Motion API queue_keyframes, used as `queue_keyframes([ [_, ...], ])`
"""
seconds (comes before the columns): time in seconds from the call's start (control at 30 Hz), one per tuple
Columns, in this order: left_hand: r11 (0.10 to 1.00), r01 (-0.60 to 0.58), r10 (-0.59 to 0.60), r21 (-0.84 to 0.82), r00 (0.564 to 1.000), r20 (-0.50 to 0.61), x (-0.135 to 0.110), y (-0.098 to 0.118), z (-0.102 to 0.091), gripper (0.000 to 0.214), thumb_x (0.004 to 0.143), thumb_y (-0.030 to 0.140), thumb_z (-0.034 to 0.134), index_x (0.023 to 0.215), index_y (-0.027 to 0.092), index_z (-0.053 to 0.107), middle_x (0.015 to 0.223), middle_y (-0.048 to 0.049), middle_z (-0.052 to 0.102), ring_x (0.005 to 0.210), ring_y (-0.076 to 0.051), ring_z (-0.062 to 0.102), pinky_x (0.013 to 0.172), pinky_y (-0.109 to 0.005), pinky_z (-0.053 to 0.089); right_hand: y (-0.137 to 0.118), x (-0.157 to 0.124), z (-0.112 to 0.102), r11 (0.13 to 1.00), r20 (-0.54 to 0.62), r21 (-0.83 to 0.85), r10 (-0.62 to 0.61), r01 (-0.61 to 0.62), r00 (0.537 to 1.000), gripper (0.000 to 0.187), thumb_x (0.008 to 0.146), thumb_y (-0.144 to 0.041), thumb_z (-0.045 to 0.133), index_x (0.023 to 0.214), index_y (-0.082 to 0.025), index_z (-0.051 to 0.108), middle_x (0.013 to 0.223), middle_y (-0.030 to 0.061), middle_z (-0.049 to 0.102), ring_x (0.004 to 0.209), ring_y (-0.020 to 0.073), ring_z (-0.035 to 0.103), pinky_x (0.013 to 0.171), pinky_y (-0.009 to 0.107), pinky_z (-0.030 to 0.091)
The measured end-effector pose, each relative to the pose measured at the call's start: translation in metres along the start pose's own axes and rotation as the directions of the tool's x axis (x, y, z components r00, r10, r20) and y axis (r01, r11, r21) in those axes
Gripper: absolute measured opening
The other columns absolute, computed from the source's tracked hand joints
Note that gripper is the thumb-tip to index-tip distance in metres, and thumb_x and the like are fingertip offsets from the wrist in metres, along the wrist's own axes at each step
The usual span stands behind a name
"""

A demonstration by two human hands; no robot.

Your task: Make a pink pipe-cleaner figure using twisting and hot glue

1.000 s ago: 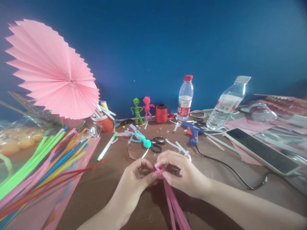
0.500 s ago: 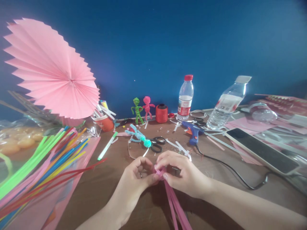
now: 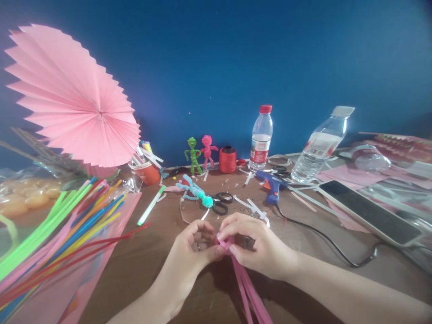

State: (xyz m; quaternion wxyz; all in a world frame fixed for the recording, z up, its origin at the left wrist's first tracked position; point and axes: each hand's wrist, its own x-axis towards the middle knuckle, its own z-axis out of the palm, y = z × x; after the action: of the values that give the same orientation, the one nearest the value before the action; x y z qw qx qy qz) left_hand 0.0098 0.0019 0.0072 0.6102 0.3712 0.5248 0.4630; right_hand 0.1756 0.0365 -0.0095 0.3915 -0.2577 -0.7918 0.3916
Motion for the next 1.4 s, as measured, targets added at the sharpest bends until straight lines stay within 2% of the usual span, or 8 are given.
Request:
queue_keyframes([
  [0.17, 1.000, 0.002, -0.002, 0.008, 1.000, -0.001, -0.0006, 0.0008, 0.0004, 0.033, 0.056, 0.018, 0.079, 0.077, 0.017, 0.053, 0.065, 0.0018, 0.066, 0.062, -0.012, 0.061, 0.065, -0.027, 0.051, 0.0003, -0.0009, 0.0004, 1.000, 0.004, -0.003, 0.009, -0.009, 1.000, 0.030, 0.071, 0.000, 0.052, 0.091, -0.019, 0.064, 0.093, 0.0051, 0.059, 0.079, 0.0138, 0.057, 0.064, 0.023, 0.048],
  [0.67, 1.000, 0.003, -0.004, -0.030, 1.000, -0.010, -0.0017, 0.0006, 0.0017, 0.032, 0.055, 0.017, 0.079, 0.075, 0.017, 0.054, 0.064, 0.0013, 0.066, 0.062, -0.014, 0.063, 0.065, -0.027, 0.051, 0.0013, -0.0007, 0.0008, 1.000, 0.003, -0.002, 0.005, -0.005, 1.000, 0.031, 0.072, 0.000, 0.052, 0.092, -0.020, 0.063, 0.093, 0.0047, 0.059, 0.080, 0.0137, 0.057, 0.065, 0.023, 0.048],
  [1.03, 0.999, -0.002, 0.003, -0.043, 1.000, 0.030, -0.0019, 0.0010, 0.0017, 0.031, 0.059, 0.016, 0.078, 0.075, 0.017, 0.051, 0.063, 0.0027, 0.064, 0.060, -0.010, 0.060, 0.062, -0.023, 0.050, 0.0027, -0.0012, 0.0011, 1.000, 0.003, -0.005, 0.010, -0.010, 1.000, 0.029, 0.072, -0.001, 0.052, 0.092, -0.019, 0.063, 0.093, 0.0047, 0.058, 0.079, 0.0133, 0.057, 0.063, 0.022, 0.048],
  [1.27, 0.999, -0.006, 0.009, -0.048, 0.998, 0.065, -0.0006, 0.0002, -0.0007, 0.032, 0.061, 0.016, 0.076, 0.074, 0.018, 0.047, 0.063, 0.0039, 0.062, 0.059, -0.010, 0.058, 0.063, -0.025, 0.050, 0.0028, -0.0016, 0.0013, 1.000, 0.000, -0.001, 0.003, -0.003, 1.000, 0.028, 0.072, 0.000, 0.052, 0.091, -0.017, 0.063, 0.092, 0.0048, 0.058, 0.079, 0.0128, 0.057, 0.067, 0.023, 0.048],
  [1.4, 0.999, -0.008, 0.010, -0.053, 0.999, 0.050, -0.0015, 0.0011, 0.0002, 0.033, 0.062, 0.015, 0.075, 0.077, 0.018, 0.047, 0.065, 0.0034, 0.062, 0.061, -0.010, 0.059, 0.064, -0.026, 0.051, 0.0025, -0.0020, 0.0013, 1.000, 0.009, 0.009, 0.021, -0.021, 1.000, 0.029, 0.072, 0.000, 0.052, 0.092, -0.017, 0.063, 0.093, 0.0056, 0.058, 0.079, 0.0132, 0.057, 0.064, 0.023, 0.048],
])
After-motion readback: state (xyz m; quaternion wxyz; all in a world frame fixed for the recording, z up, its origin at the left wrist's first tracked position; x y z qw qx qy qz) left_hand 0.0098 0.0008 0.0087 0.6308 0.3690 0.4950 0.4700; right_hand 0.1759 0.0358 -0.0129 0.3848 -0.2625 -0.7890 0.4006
